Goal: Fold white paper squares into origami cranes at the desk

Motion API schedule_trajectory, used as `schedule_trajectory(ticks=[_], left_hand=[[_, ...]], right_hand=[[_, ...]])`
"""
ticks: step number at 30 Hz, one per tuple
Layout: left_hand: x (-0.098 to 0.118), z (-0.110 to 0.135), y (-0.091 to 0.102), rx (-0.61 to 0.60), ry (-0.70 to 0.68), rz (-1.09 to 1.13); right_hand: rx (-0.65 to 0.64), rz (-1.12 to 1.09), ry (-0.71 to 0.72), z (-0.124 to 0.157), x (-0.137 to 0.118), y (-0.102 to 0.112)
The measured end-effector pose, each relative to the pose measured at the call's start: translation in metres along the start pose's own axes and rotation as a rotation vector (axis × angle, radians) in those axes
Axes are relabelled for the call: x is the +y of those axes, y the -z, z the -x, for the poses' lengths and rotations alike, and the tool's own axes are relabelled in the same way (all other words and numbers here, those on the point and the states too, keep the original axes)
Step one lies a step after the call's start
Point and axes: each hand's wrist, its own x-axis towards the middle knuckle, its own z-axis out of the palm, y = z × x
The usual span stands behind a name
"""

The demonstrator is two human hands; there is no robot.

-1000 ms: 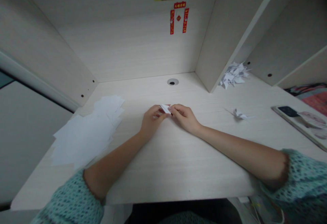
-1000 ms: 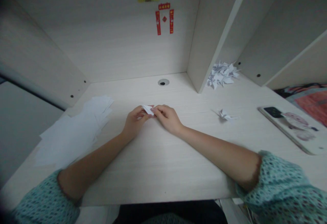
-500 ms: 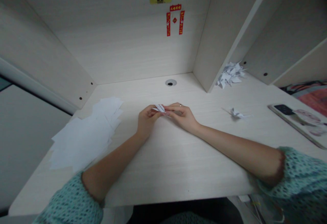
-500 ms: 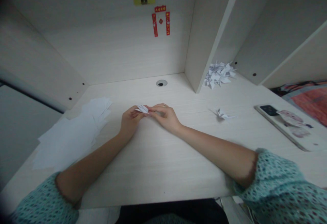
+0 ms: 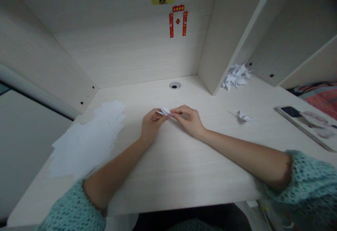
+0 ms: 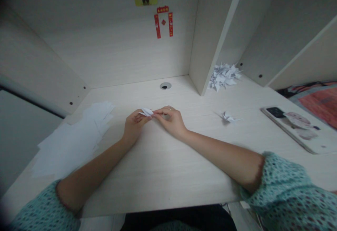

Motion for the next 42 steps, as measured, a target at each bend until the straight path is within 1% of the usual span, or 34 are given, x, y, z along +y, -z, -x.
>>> schedule_trajectory(ticks=[5,8,12,17,22,28,33,38,42], left_hand=[[0.002,0.001,-0.001,0.016,0.003,0.012],[0.003,0.001,-0.003,0.04,0.007,-0.011],[0.003,0.001,-0.004,0.104,0.029,-0.065],[0.001,0.001,-0.002,0.131,0.007,-0.131],[0.002,0.001,-0.002,0.149,0.011,-0.109],[-0.002,-0.002,-0.001,0.075,0.051,-0.059],[-0.004,-0.001,0.0,-0.018,0.056,-0.136],[-0.001,0.0,0.003,-0.008,0.066,-0.223],[-0.002,-0.001,0.004,-0.011,0.039,-0.303]], right_hand=[[-0.005,0.052,-0.001,0.0,0.001,-0.001],[-0.029,0.071,-0.017,0.0,0.004,-0.001],[-0.078,0.044,-0.048,0.0,0.009,-0.001],[-0.131,0.003,-0.107,-0.001,0.014,-0.002],[-0.124,-0.024,-0.112,-0.002,0.011,-0.002],[-0.084,-0.02,-0.126,-0.003,0.011,-0.002],[-0.084,-0.019,-0.127,-0.003,0.013,-0.002],[-0.073,0.009,-0.132,-0.003,0.013,-0.001],[-0.091,0.039,-0.108,-0.001,0.014,-0.002]])
